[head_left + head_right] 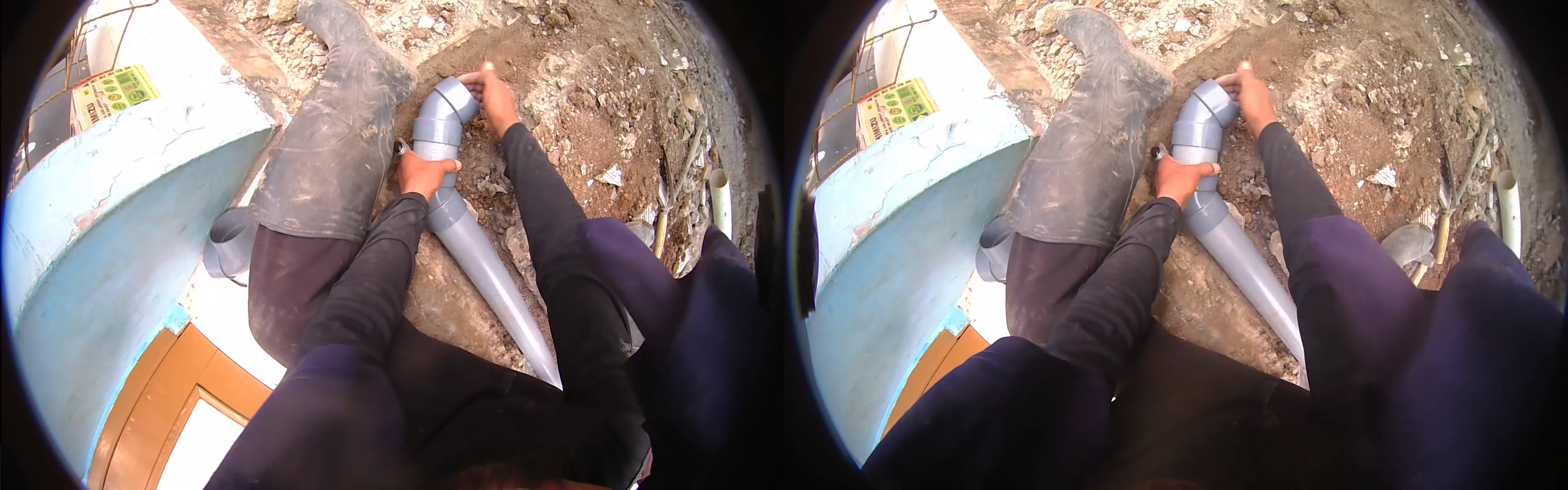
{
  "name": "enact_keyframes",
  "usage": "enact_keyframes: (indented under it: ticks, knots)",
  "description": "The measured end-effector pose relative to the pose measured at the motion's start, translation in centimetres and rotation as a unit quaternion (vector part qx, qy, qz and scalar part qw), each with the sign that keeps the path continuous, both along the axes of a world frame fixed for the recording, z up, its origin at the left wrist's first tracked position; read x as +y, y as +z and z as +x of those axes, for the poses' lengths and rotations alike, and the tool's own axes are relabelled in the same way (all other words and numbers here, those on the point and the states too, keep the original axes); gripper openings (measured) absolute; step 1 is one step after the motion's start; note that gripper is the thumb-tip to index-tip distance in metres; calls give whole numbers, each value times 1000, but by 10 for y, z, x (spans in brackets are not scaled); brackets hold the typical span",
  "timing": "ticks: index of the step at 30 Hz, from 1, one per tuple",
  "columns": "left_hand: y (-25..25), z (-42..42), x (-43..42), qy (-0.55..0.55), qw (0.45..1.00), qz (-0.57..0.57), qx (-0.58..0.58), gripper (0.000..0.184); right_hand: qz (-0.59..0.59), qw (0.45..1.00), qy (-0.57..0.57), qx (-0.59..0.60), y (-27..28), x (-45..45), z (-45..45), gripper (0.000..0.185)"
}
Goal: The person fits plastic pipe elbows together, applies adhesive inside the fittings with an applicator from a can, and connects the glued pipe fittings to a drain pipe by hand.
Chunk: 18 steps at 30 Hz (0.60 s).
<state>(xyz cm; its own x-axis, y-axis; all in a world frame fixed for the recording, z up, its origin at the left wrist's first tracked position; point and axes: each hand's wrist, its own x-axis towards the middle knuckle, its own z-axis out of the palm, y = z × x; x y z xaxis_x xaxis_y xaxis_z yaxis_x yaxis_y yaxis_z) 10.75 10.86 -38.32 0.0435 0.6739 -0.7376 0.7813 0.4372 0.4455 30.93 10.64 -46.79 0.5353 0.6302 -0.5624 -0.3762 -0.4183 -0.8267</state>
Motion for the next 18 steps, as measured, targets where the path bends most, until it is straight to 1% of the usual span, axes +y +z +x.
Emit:
enact_keyframes:
  ticks: [2, 3, 5, 6, 8, 9, 12, 13, 14, 15, 16, 18]
  knots:
    - [-26, -9, -1, 4, 999, 1, -53, 63, 14, 993, -97, 62, 6, -11, 26, 56]
    - [-24, -7, 0, 25, 998, -5, -63, 63, -13, 997, -76, 21, 18, -17, 26, 55]
    - [-15, -8, 1, 67, 995, -22, -77, 62, -11, 997, 10, -74, 22, -22, 18, 54]
    - [-7, -8, 2, 67, 991, -51, -102, 63, -7, 991, 56, -119, 23, -22, 14, 54]
    - [8, -4, 11, 66, 980, -100, -157, 65, 12, 978, 124, -168, 20, -14, 3, 47]
    - [0, -7, 10, 68, 979, -101, -161, 64, 22, 975, 124, -180, 6, -10, -11, 47]
    - [0, -6, 6, 81, 986, -83, -121, 61, 26, 976, 112, -185, 4, -1, -26, 46]
    - [-7, -6, 3, 89, 988, -53, -119, 57, 24, 976, 117, -182, 4, 1, -25, 46]
    - [-14, -10, 3, 97, 984, -73, -127, 56, 21, 976, 123, -180, 4, 2, -23, 46]
    - [1, -6, 5, 103, 981, -95, -137, 56, 21, 979, 116, -169, 4, 1, -24, 45]
    - [12, -3, 5, 108, 976, -117, -149, 55, 16, 971, 143, -189, 0, -1, -24, 44]
    - [-7, -11, 0, 87, 983, -78, -140, 55, 8, 953, 191, -236, -7, 0, -20, 44]
